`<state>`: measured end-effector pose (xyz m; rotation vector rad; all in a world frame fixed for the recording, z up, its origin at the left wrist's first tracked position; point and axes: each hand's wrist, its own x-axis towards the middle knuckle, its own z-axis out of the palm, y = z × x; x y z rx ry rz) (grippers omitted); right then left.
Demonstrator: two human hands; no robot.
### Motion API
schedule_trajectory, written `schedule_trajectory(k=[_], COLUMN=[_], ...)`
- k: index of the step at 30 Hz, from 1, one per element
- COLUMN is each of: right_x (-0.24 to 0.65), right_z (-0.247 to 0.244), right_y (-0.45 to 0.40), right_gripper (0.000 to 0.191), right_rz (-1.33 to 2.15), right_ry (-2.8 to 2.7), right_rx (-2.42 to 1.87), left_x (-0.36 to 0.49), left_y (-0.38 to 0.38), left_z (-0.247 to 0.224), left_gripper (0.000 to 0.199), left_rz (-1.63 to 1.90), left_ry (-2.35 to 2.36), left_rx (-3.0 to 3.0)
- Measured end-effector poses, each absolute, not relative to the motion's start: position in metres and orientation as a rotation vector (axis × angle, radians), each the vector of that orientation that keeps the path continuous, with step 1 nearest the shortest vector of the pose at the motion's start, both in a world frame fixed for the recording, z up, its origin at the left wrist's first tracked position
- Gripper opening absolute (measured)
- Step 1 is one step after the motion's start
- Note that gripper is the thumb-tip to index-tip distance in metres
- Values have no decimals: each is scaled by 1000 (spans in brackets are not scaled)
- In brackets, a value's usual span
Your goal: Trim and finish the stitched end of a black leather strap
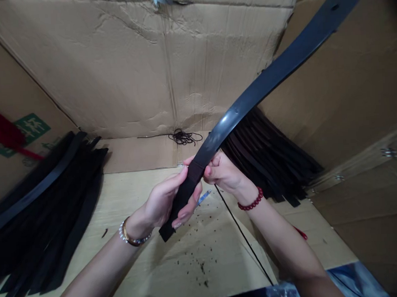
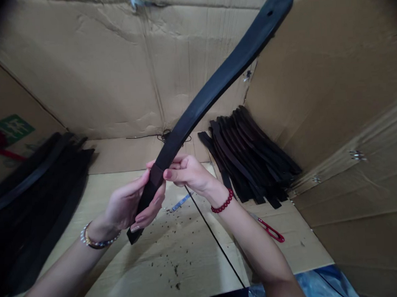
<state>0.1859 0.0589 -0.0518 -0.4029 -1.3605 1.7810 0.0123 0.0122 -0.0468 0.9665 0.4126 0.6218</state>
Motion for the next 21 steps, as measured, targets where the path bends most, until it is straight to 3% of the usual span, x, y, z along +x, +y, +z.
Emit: schedule_trajectory(k=[3,9,21], right_x=[186,183,188], right_z=[-52,-45,-40], right_y=[59,55,50], right_gripper=[49,39,32], right_rz=[1797,1585,1550], right_ry=[-1298,-1250,-1280], right_rx=[-445,-632,-641], left_x=[16,18,14], left_y=[13,16,8], left_z=[-48,-43,-40], left_gripper=[63,40,56], left_rz=[680,1011,932], left_ry=[434,819,688], left_rx=[1046,1377,1232])
